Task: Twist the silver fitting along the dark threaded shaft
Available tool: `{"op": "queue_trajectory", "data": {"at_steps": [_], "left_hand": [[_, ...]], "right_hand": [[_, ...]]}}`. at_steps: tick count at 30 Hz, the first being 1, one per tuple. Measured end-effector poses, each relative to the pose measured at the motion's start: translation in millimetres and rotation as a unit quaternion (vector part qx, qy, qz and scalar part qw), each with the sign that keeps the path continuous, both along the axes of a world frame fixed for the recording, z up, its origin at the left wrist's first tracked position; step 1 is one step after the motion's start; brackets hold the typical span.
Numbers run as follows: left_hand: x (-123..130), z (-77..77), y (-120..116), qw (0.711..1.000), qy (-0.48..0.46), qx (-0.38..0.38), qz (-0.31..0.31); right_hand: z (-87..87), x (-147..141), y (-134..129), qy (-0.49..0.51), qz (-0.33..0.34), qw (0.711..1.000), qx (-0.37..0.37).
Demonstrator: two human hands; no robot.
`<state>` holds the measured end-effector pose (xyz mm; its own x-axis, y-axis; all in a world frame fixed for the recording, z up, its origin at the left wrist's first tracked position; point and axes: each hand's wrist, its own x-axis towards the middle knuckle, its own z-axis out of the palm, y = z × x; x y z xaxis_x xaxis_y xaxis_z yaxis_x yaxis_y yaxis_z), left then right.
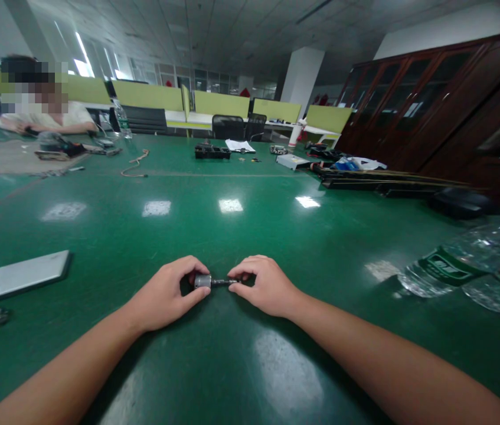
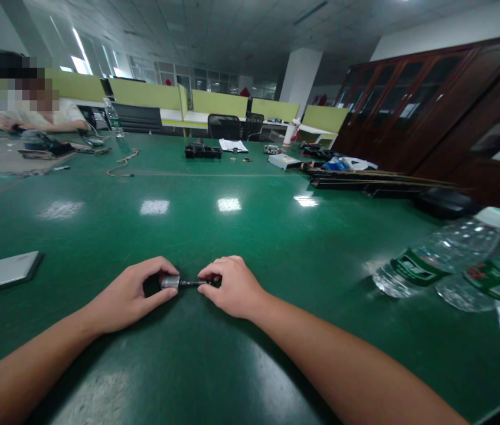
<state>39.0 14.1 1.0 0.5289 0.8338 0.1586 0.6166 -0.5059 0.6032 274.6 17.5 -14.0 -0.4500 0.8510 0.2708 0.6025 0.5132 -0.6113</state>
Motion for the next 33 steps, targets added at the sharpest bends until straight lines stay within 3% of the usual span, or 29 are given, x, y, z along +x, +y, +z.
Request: {"op": "queue_trajectory", "data": {"at_steps": [8, 16, 33], "left_hand": [[-0.3, -2.7, 0.7, 1.000, -0.003, 0.006, -0.002], [0.9, -2.7, 1.8, 1.000, 0.001, 0.011, -0.013], [-0.7, -5.7, -1.0, 0.998, -0.006, 0.023, -0.064]], "right_hand": [[-3.0, 0.0, -1.1, 0.051, 0.029, 0.998, -0.013], [-0.8, -0.5, -0.5, -0.006, -0.003, 1.000, 0.011], [-5.9, -1.3, -2.6, 0.003, 0.062, 0.998, 0.028]]}}
